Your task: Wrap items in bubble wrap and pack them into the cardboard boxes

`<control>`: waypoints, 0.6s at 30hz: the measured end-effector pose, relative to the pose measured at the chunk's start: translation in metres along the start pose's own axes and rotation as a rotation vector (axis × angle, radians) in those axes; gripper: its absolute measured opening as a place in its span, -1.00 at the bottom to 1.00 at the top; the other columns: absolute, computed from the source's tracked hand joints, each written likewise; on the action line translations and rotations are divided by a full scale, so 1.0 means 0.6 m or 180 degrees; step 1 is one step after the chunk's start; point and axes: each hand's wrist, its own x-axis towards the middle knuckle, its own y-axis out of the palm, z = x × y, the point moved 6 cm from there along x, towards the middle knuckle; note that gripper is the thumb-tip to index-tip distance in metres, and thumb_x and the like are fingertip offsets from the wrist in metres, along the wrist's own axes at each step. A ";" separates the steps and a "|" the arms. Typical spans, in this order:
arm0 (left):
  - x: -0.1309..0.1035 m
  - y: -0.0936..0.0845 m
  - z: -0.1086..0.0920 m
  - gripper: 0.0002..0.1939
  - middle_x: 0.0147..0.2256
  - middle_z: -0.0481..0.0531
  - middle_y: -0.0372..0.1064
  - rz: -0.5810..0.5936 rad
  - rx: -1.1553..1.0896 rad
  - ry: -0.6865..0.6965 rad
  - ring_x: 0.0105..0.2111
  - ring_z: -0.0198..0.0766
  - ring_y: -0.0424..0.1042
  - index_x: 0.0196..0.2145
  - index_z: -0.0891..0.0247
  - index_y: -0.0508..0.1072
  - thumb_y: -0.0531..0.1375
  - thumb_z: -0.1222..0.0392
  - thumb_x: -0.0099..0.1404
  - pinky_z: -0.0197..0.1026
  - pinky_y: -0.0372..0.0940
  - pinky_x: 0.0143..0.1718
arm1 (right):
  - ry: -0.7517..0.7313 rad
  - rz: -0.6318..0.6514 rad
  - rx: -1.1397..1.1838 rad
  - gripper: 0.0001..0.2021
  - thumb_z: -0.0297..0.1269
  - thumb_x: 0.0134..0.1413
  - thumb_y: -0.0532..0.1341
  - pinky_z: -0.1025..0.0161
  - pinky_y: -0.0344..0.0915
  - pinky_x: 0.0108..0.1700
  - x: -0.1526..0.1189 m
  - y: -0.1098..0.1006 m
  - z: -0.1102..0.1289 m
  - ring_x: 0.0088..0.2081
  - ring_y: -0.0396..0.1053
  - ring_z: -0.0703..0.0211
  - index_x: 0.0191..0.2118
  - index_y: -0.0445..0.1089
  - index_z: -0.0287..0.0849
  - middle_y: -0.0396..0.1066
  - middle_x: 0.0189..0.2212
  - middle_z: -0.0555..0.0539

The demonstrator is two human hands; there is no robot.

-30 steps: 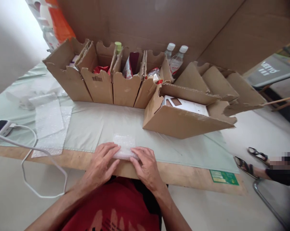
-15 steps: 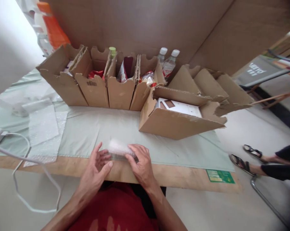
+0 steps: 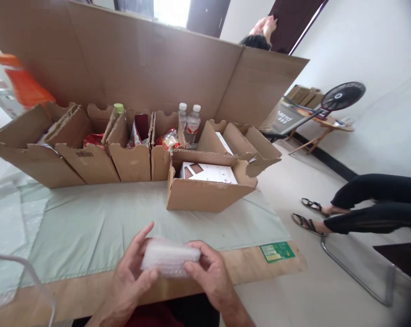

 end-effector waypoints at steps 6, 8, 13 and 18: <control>0.063 0.018 -0.039 -0.36 0.22 0.21 0.38 -0.0015 0.0143 0.0802 0.17 0.05 0.43 0.37 0.00 0.16 0.21 -0.06 0.42 0.11 0.42 0.12 | -0.1176 -0.0811 -0.0322 -0.61 0.16 0.07 0.32 0.10 0.46 -0.29 0.095 -0.140 0.221 -0.30 0.49 0.02 -0.13 0.47 -0.01 0.52 -0.30 -0.08; 0.080 0.028 -0.031 -0.38 0.23 0.18 0.36 -0.0082 0.0288 0.0806 0.18 0.01 0.42 0.36 -0.01 0.17 0.21 0.03 0.42 0.10 0.39 0.13 | -0.1297 -0.0797 -0.0752 -0.65 0.09 0.07 0.33 0.09 0.45 -0.21 0.153 -0.157 0.285 -0.22 0.50 0.02 -0.14 0.47 -0.03 0.53 -0.25 -0.08; 0.107 0.040 0.024 -0.50 0.18 0.16 0.40 -0.0281 0.0594 0.0676 0.09 -0.06 0.47 0.27 0.05 0.30 0.18 0.11 0.40 0.02 0.43 0.04 | -0.0554 0.0319 -0.2392 -0.74 -0.06 0.06 0.28 0.28 0.27 -0.40 0.273 -0.129 0.329 -0.40 0.39 0.18 -0.35 0.46 -0.18 0.47 -0.44 -0.01; 0.122 0.034 0.056 -0.60 0.03 0.17 0.47 -0.0310 0.0679 0.0655 -0.03 -0.08 0.53 0.14 0.14 0.43 0.18 0.08 0.38 -0.04 0.48 -0.07 | -0.0852 0.0153 -0.4167 -0.89 -0.25 0.07 0.27 0.30 0.08 -0.44 0.302 -0.069 0.350 -0.47 0.30 0.24 -0.37 0.47 -0.17 0.41 -0.53 0.03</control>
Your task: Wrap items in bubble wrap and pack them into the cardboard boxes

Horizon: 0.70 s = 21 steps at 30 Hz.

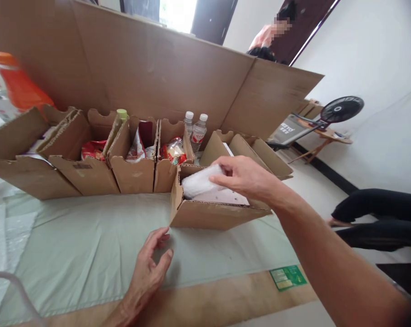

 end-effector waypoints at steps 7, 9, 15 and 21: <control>0.004 0.004 -0.001 -0.65 0.02 0.18 0.47 0.0114 -0.0044 -0.0004 -0.07 -0.10 0.55 0.06 0.13 0.50 0.18 0.15 0.33 -0.07 0.51 -0.15 | -0.0108 0.0257 -0.1031 -0.92 -0.36 0.07 0.25 0.26 0.07 -0.41 0.045 0.062 0.097 -0.39 0.44 0.08 -0.31 0.50 -0.18 0.54 -0.41 -0.13; 0.002 0.004 0.000 -0.66 0.02 0.19 0.46 0.0129 -0.0044 -0.0021 -0.06 -0.09 0.55 0.05 0.14 0.51 0.18 0.16 0.33 -0.07 0.50 -0.15 | -0.0144 0.0350 -0.0743 -0.93 -0.33 0.08 0.26 0.28 0.04 -0.44 0.044 0.064 0.104 -0.41 0.41 0.14 -0.40 0.45 -0.18 0.51 -0.46 -0.09; -0.004 0.007 0.005 -0.69 0.07 0.20 0.45 0.0170 -0.0068 -0.0039 0.00 -0.06 0.52 0.01 0.14 0.52 0.16 0.17 0.33 -0.05 0.50 -0.14 | 0.0226 0.0372 0.0436 -0.92 -0.39 0.10 0.18 0.36 0.06 -0.50 0.032 0.034 0.088 -0.58 0.35 0.32 -0.40 0.37 -0.19 0.34 -0.63 0.10; -0.003 0.007 0.007 -0.71 0.04 0.22 0.46 0.0162 -0.0097 0.0024 -0.02 -0.06 0.53 -0.03 0.17 0.54 0.17 0.15 0.32 -0.06 0.50 -0.15 | 0.0136 0.0566 -0.0003 -0.89 -0.44 0.13 0.15 0.33 0.12 -0.41 0.041 0.062 0.090 -0.46 0.42 0.23 -0.41 0.33 -0.16 0.46 -0.52 0.01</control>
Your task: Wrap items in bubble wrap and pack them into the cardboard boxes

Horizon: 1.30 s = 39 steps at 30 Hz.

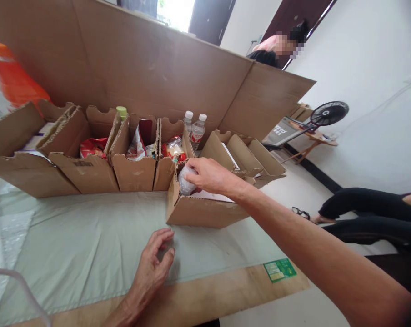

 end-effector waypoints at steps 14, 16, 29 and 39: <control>-0.002 0.003 0.005 -0.71 0.04 0.22 0.46 0.0002 -0.0166 -0.0198 -0.04 -0.05 0.52 -0.06 0.17 0.58 0.18 0.16 0.29 -0.06 0.47 -0.15 | 0.0585 0.0315 0.1892 -0.92 -0.42 0.25 0.09 0.37 0.23 -0.54 0.001 0.012 -0.015 -0.53 0.41 0.26 -0.29 0.23 -0.13 0.44 -0.46 0.01; -0.002 0.003 0.005 -0.71 0.04 0.23 0.46 0.0029 -0.0171 -0.0203 -0.04 -0.04 0.53 -0.07 0.17 0.58 0.19 0.15 0.29 -0.06 0.47 -0.15 | 0.0392 0.0329 0.1287 -0.97 -0.39 0.26 0.10 0.34 0.24 -0.48 0.004 0.019 -0.009 -0.49 0.47 0.22 -0.23 0.26 -0.14 0.50 -0.39 -0.03; -0.001 -0.003 -0.004 -0.69 0.06 0.20 0.42 -0.0061 -0.0008 -0.0101 -0.05 -0.08 0.52 0.02 0.16 0.50 0.15 0.17 0.35 -0.08 0.46 -0.16 | -0.0284 0.0317 -0.0882 -0.65 -0.27 0.38 0.00 0.10 0.34 -0.18 0.015 0.045 0.038 -0.12 0.56 -0.18 -0.16 0.53 -0.29 0.60 -0.15 -0.37; 0.074 -0.038 -0.103 -0.29 0.35 0.17 0.14 -0.0519 0.0216 0.0151 0.32 0.06 0.20 0.38 0.03 0.11 0.23 0.04 0.35 0.21 0.22 0.26 | 0.0682 -0.2902 0.1280 -0.77 -0.06 0.31 0.20 0.15 0.40 -0.06 -0.305 -0.022 -0.181 -0.20 0.56 0.09 -0.14 0.56 -0.01 0.61 -0.20 -0.03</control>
